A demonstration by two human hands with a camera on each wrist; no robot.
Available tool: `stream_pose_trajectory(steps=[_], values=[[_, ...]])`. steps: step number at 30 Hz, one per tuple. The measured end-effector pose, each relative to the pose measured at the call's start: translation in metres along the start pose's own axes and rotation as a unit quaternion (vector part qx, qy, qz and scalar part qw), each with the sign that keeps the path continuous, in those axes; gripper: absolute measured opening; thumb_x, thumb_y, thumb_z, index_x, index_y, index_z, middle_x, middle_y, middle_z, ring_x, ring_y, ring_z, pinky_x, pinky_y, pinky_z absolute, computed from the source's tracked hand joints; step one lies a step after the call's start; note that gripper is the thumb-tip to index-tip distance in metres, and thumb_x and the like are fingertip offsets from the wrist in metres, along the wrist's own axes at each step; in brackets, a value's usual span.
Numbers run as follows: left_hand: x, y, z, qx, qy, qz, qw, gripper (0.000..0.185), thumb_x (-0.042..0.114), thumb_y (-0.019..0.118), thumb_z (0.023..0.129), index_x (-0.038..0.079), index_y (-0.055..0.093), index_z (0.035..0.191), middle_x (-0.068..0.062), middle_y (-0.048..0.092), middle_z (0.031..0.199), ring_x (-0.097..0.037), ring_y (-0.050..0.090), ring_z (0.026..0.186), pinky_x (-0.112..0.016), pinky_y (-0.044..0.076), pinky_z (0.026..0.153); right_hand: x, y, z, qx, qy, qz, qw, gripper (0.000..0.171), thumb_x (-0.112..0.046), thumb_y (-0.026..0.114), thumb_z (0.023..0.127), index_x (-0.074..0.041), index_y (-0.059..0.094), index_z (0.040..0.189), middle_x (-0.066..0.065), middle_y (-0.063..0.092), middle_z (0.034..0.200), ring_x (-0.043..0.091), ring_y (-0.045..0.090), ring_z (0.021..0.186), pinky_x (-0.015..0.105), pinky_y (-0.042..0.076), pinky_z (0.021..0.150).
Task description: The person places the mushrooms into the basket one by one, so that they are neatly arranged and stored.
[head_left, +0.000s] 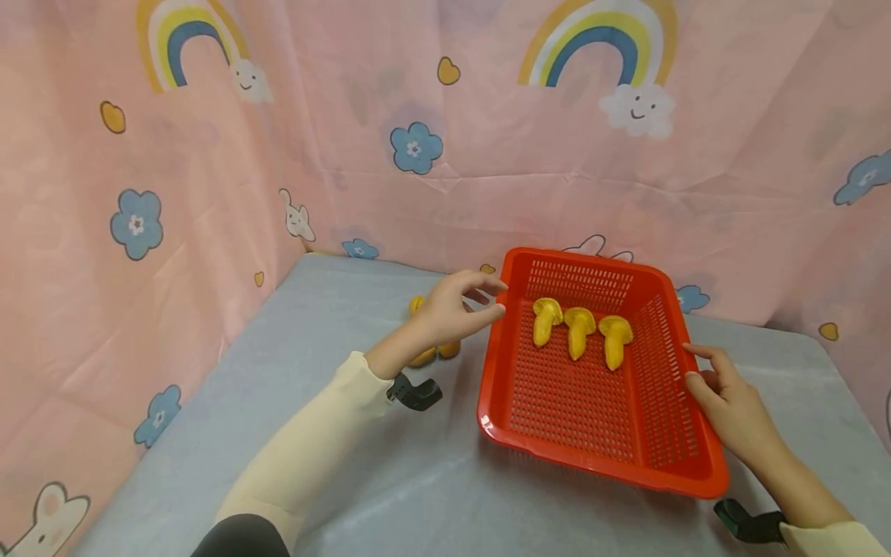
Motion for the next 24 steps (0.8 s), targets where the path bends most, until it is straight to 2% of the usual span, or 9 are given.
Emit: stream_pose_trajectory(steps=[4,10,13,19,24], values=[[-0.011,-0.004,-0.011,0.003,-0.016,0.011,0.9998,0.032,0.02,0.068,0.088,0.008,0.066,0.117,-0.01,0.065,0.117,-0.024,0.065,0.097,-0.024,0.056,0.074,0.001,0.001,0.0,-0.004,0.004,0.003,1.0,0.05,-0.025,0.037,0.104,-0.006,0.026,0.149,0.037,0.059,0.111,0.001,0.062,0.063,0.024,0.053,0.052],[-0.029,-0.009,-0.032,0.005,-0.065,0.041,0.9971,0.031,0.024,0.069,0.087,0.012,0.066,0.115,-0.005,0.065,0.114,-0.025,0.065,0.097,-0.038,0.055,0.086,0.0,0.001,0.0,-0.004,0.008,0.005,1.0,0.051,-0.026,0.037,0.104,-0.007,0.025,0.149,0.037,0.058,0.111,0.002,0.062,0.063,0.025,0.054,0.052],[-0.039,-0.011,-0.042,0.01,-0.086,0.045,0.9952,0.03,0.024,0.069,0.086,0.011,0.067,0.113,-0.008,0.066,0.111,-0.027,0.065,0.097,-0.041,0.055,0.086,0.0,0.001,0.0,-0.003,0.008,0.005,1.0,0.051,-0.026,0.037,0.104,-0.007,0.025,0.149,0.036,0.058,0.11,0.002,0.062,0.062,0.025,0.054,0.051],[-0.056,-0.015,-0.058,0.012,-0.103,0.071,0.9921,0.031,0.023,0.07,0.084,0.005,0.069,0.109,-0.012,0.068,0.107,-0.026,0.064,0.09,-0.034,0.054,0.078,0.0,0.0,-0.001,-0.005,0.007,0.008,1.0,0.051,-0.026,0.036,0.104,-0.007,0.025,0.149,0.036,0.058,0.11,0.003,0.063,0.062,0.026,0.054,0.051],[-0.069,-0.016,-0.069,0.007,-0.128,0.109,0.9858,0.031,0.026,0.073,0.083,0.007,0.07,0.107,-0.009,0.066,0.105,-0.018,0.061,0.078,-0.028,0.052,0.07,0.0,0.0,-0.001,-0.006,0.008,0.011,1.0,0.051,-0.026,0.036,0.104,-0.008,0.024,0.15,0.036,0.058,0.109,0.004,0.063,0.061,0.026,0.054,0.05]])
Point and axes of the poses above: each hand's wrist, its own z-axis towards the middle knuckle, its own y-axis out of the palm, x = y × z, the point moved 4 cm from there along z, towards the middle knuckle
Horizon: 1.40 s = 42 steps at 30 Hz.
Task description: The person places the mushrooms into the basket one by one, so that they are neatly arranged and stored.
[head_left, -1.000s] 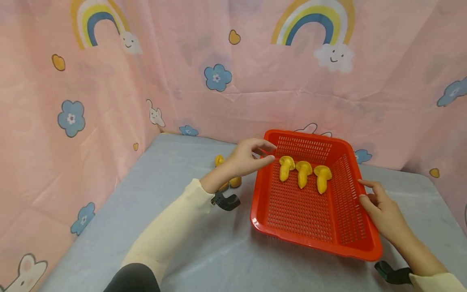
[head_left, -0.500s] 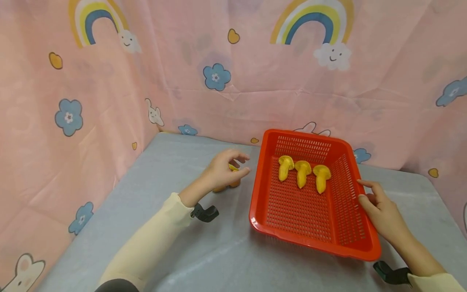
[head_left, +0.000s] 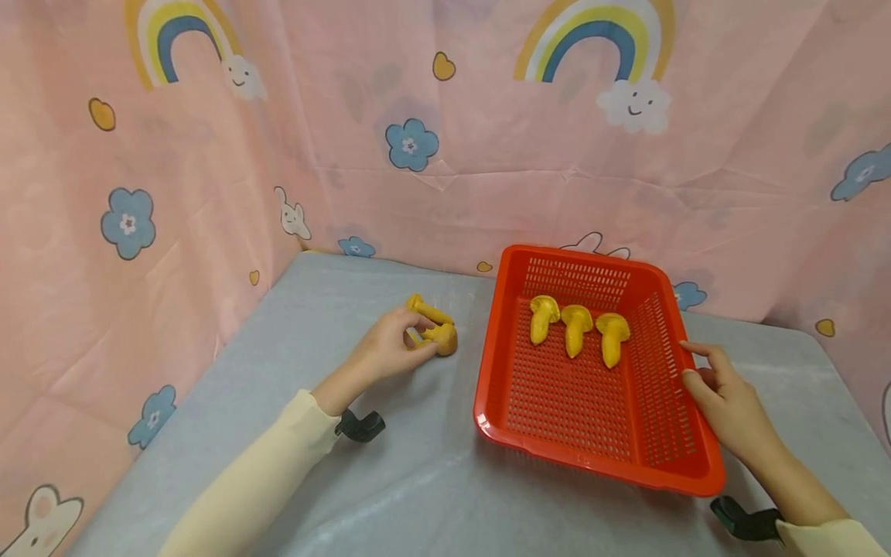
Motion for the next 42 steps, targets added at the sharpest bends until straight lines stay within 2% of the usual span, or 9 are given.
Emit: stream_pose_trajectory(steps=[6,10,14,23,31,42], values=[[-0.012,0.005,-0.005,-0.011,-0.031,0.045,0.9984,0.032,0.029,0.073,0.083,0.012,0.069,0.11,0.0,0.064,0.109,-0.014,0.06,0.086,-0.031,0.053,0.076,0.0,0.0,0.0,0.002,-0.004,0.001,1.0,0.05,-0.026,0.036,0.104,-0.008,0.025,0.149,0.037,0.058,0.11,0.003,0.063,0.061,0.026,0.054,0.051],[-0.017,0.007,-0.006,-0.005,-0.044,0.078,0.9959,0.03,0.03,0.074,0.082,0.015,0.07,0.108,-0.001,0.061,0.105,-0.017,0.059,0.09,-0.033,0.051,0.075,0.0,0.0,0.0,0.0,-0.003,0.006,1.0,0.05,-0.026,0.036,0.104,-0.007,0.025,0.149,0.037,0.058,0.111,0.003,0.063,0.062,0.026,0.054,0.052],[-0.02,0.008,-0.006,0.002,-0.05,0.089,0.9948,0.03,0.031,0.075,0.081,0.015,0.07,0.106,-0.003,0.059,0.1,-0.017,0.057,0.088,-0.034,0.051,0.075,0.0,0.0,0.0,0.0,0.001,0.009,1.0,0.05,-0.026,0.036,0.104,-0.007,0.025,0.149,0.037,0.057,0.111,0.004,0.063,0.062,0.026,0.054,0.051],[-0.026,0.013,-0.003,0.001,-0.053,0.088,0.9947,0.025,0.023,0.075,0.081,0.013,0.07,0.104,-0.002,0.064,0.094,-0.015,0.058,0.085,-0.032,0.052,0.077,-0.001,0.0,0.001,0.003,0.006,0.001,1.0,0.05,-0.027,0.036,0.104,-0.007,0.025,0.149,0.037,0.057,0.111,0.003,0.063,0.062,0.025,0.054,0.052],[-0.028,0.014,-0.002,0.003,-0.054,0.09,0.9945,0.02,0.022,0.075,0.082,0.013,0.071,0.099,0.001,0.065,0.09,-0.013,0.059,0.082,-0.03,0.052,0.074,-0.001,-0.001,0.001,0.005,0.003,0.002,1.0,0.05,-0.026,0.036,0.104,-0.007,0.025,0.149,0.037,0.057,0.111,0.003,0.063,0.062,0.025,0.054,0.052],[-0.029,0.011,-0.007,0.019,-0.044,0.079,0.9957,0.019,0.021,0.074,0.082,0.014,0.071,0.1,-0.001,0.065,0.091,-0.013,0.057,0.081,-0.03,0.05,0.074,0.0,0.0,0.0,0.004,0.002,0.004,1.0,0.05,-0.026,0.037,0.104,-0.006,0.026,0.149,0.037,0.058,0.111,0.002,0.063,0.063,0.025,0.054,0.052]])
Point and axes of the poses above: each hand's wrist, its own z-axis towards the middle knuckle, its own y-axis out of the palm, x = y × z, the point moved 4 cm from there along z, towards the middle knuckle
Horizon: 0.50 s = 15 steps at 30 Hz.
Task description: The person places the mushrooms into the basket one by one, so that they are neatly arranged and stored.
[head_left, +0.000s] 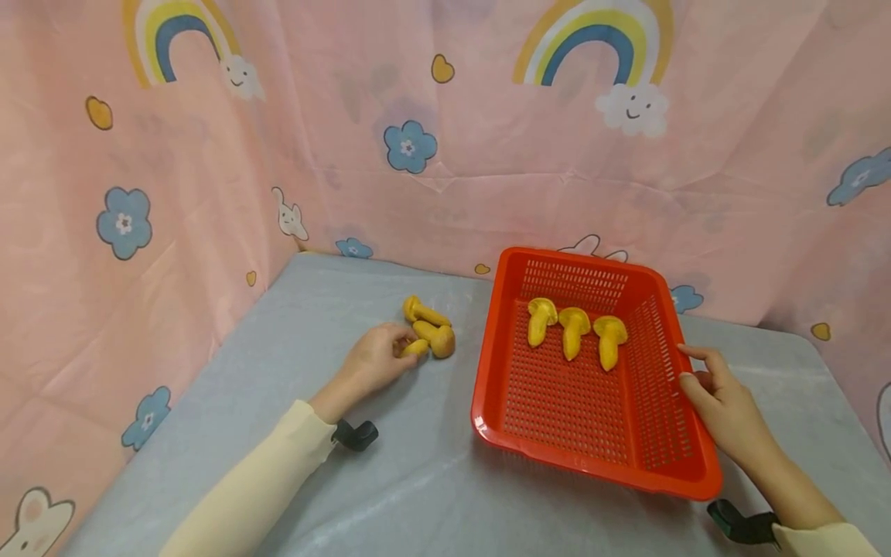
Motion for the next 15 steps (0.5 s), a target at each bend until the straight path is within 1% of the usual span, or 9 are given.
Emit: stream_pose_trajectory(steps=[8,15], values=[[0.002,-0.017,-0.006,0.006,0.0,-0.006,1.0,0.024,0.019,0.07,0.082,0.017,0.071,0.106,0.0,0.066,0.099,-0.015,0.061,0.088,-0.032,0.052,0.077,0.0,0.001,0.0,0.004,0.0,-0.002,1.0,0.05,-0.025,0.037,0.103,-0.006,0.026,0.148,0.037,0.058,0.11,0.003,0.063,0.062,0.025,0.054,0.051],[0.007,-0.029,-0.01,0.018,0.012,-0.015,0.9997,0.025,0.019,0.068,0.083,0.016,0.069,0.108,0.0,0.066,0.105,-0.016,0.063,0.091,-0.033,0.053,0.08,0.0,0.001,0.0,0.003,0.004,-0.003,1.0,0.05,-0.026,0.037,0.104,-0.006,0.026,0.148,0.037,0.057,0.11,0.004,0.063,0.062,0.025,0.054,0.051]])
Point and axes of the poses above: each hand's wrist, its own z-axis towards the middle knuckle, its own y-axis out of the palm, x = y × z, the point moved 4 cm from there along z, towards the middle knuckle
